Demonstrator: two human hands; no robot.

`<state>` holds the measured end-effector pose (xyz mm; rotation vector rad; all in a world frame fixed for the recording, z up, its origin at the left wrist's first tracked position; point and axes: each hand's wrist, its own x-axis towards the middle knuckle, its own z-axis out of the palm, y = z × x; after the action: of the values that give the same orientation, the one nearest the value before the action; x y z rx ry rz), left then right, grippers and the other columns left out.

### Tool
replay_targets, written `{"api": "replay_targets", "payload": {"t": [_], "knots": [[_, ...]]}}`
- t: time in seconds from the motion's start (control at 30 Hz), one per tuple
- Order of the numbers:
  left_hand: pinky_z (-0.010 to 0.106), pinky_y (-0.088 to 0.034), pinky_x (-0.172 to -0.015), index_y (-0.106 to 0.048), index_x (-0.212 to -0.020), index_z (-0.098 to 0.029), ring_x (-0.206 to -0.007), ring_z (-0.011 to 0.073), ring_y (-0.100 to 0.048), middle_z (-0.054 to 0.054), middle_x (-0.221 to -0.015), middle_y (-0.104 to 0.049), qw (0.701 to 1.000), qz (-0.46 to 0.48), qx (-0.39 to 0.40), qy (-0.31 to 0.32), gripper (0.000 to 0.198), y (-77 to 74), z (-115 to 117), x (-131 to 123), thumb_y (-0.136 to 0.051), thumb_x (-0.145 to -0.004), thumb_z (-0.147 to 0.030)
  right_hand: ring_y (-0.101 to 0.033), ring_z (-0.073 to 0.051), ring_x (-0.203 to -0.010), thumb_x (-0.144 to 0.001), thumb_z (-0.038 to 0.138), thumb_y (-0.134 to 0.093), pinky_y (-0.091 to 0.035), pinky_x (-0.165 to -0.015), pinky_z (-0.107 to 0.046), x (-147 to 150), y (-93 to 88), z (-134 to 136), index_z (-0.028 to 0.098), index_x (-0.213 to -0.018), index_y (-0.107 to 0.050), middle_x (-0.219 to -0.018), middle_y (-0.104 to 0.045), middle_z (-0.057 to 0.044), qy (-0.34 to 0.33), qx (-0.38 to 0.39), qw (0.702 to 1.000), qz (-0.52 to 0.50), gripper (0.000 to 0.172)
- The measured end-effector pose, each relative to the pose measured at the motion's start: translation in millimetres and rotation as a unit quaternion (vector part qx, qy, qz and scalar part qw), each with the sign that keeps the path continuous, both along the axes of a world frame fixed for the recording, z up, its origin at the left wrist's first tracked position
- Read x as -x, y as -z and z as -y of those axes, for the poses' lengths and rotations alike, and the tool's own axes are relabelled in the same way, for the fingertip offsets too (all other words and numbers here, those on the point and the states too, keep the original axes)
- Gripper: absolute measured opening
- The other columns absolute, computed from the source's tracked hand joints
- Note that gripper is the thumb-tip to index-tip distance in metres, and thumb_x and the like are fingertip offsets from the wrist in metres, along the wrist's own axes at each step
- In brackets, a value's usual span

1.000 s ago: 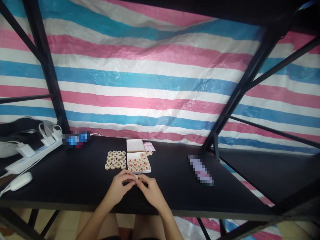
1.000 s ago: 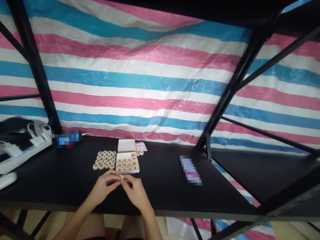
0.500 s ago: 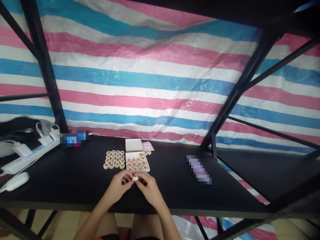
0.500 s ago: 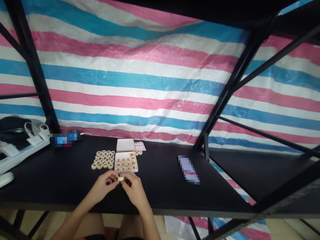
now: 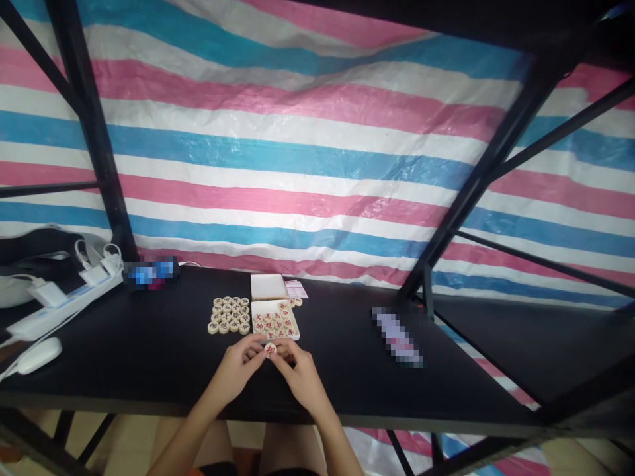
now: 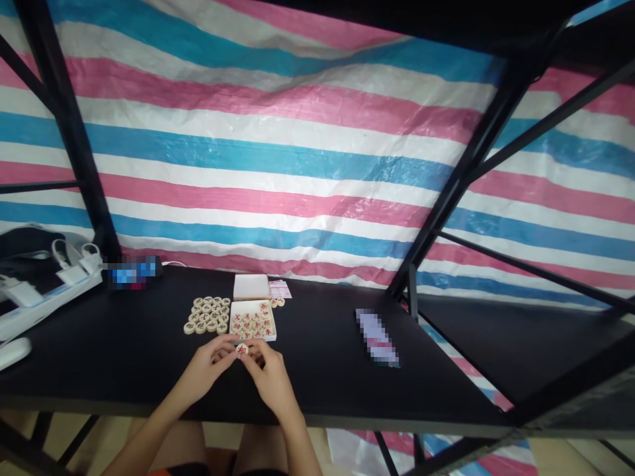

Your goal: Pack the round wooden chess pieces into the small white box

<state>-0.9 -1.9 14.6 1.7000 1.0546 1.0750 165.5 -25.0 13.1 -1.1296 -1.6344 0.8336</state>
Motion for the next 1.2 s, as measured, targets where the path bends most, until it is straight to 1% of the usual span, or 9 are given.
{"api": "replay_targets", "payload": {"t": [0.17,0.27,0.33,0.43,0.53,0.63,0.77,1.0,1.2], "knots": [[0.027,-0.050,-0.063,-0.066,-0.101,-0.018,-0.063,0.0133,-0.058,0.005,-0.092,-0.065,0.992,-0.075,-0.082,-0.059,0.025,3.8,-1.0,-0.1,-0.051,-0.083,-0.029,-0.063,-0.015,-0.072,-0.086,0.033,-0.054,-0.046,-0.066,-0.022,-7.1,-16.4,-16.8,0.021,-0.098,-0.060,-0.081,-0.069,-0.001,0.035,-0.022,0.998,0.043,0.018],[0.029,-0.052,-0.074,-0.066,-0.104,-0.021,-0.067,0.0128,-0.060,0.006,-0.108,-0.062,0.981,-0.121,-0.132,-0.070,0.027,6.0,-1.0,-0.9,-0.048,-0.084,-0.022,-0.062,-0.014,-0.069,-0.087,0.031,-0.052,-0.045,-0.064,-0.022,-12.3,-32.0,-48.6,0.021,-0.101,-0.059,-0.078,-0.068,-0.001,0.080,-0.059,0.988,0.119,0.019],[0.031,-0.051,-0.082,-0.068,-0.101,-0.022,-0.080,0.0162,-0.063,0.006,-0.109,-0.062,0.975,-0.151,-0.143,-0.074,0.027,7.1,-0.6,-1.6,-0.047,-0.084,-0.019,-0.062,-0.014,-0.068,-0.087,0.029,-0.051,-0.044,-0.066,-0.022,-13.6,-38.9,-74.3,0.020,-0.099,-0.060,-0.075,-0.067,0.000,0.077,-0.060,0.977,0.189,0.017],[0.035,-0.048,-0.092,-0.070,-0.095,-0.022,-0.100,0.0208,-0.061,0.006,-0.108,-0.064,0.969,-0.180,-0.149,-0.086,0.026,7.8,0.2,-2.2,-0.047,-0.083,-0.017,-0.063,-0.013,-0.072,-0.087,0.025,-0.051,-0.042,-0.068,-0.021,-12.8,-39.7,-106.9,0.020,-0.100,-0.061,-0.079,-0.069,-0.001,0.068,-0.040,0.949,0.306,0.017],[0.035,-0.047,-0.093,-0.071,-0.092,-0.022,-0.102,0.0212,-0.060,0.006,-0.109,-0.063,0.967,-0.187,-0.146,-0.088,0.026,7.1,0.7,-2.0,-0.047,-0.082,-0.017,-0.062,-0.016,-0.075,-0.086,0.021,-0.052,-0.041,-0.069,-0.023,-11.8,-32.6,-124.4,0.018,-0.089,-0.064,-0.080,-0.069,-0.005,0.077,-0.037,0.933,0.350,0.014],[0.033,-0.048,-0.090,-0.070,-0.091,-0.022,-0.098,0.0202,-0.061,0.006,-0.108,-0.063,0.971,-0.180,-0.135,-0.076,0.026,5.5,0.6,-1.6,-0.047,-0.082,-0.016,-0.061,-0.018,-0.080,-0.086,0.018,-0.049,-0.040,-0.070,-0.025,-12.6,-25.6,-129.3,0.016,-0.084,-0.065,-0.082,-0.067,-0.009,0.091,-0.040,0.917,0.386,0.017],[0.032,-0.050,-0.083,-0.069,-0.090,-0.022,-0.088,0.0188,-0.063,0.006,-0.106,-0.063,0.977,-0.165,-0.116,-0.064,0.024,4.2,-0.1,-1.5,-0.047,-0.082,-0.016,-0.057,-0.021,-0.093,-0.089,0.019,-0.045,-0.039,-0.076,-0.028,-13.6,-23.5,-127.0,0.014,-0.094,-0.064,-0.097,-0.064,-0.013,0.103,-0.065,0.901,0.416,0.021],[0.032,-0.050,-0.082,-0.069,-0.087,-0.021,-0.083,0.0178,-0.063,0.007,-0.107,-0.062,0.978,-0.166,-0.106,-0.066,0.022,4.4,-0.2,-1.7,-0.047,-0.082,-0.018,-0.057,-0.016,-0.093,-0.084,0.014,-0.051,-0.038,-0.082,-0.023,-11.1,-25.5,-122.5,0.019,-0.094,-0.068,-0.097,-0.066,-0.005,0.012,-0.099,0.886,0.452,0.021],[0.030,-0.050,-0.081,-0.069,-0.086,-0.021,-0.083,0.0172,-0.063,0.006,-0.107,-0.062,0.980,-0.152,-0.113,-0.066,0.023,5.8,-0.9,-1.4,-0.048,-0.081,-0.017,-0.057,-0.021,-0.094,-0.084,0.012,-0.049,-0.039,-0.081,-0.028,-8.1,-27.0,-124.9,0.017,-0.096,-0.069,-0.096,-0.067,-0.009,0.028,-0.100,0.872,0.478,0.024]]}}
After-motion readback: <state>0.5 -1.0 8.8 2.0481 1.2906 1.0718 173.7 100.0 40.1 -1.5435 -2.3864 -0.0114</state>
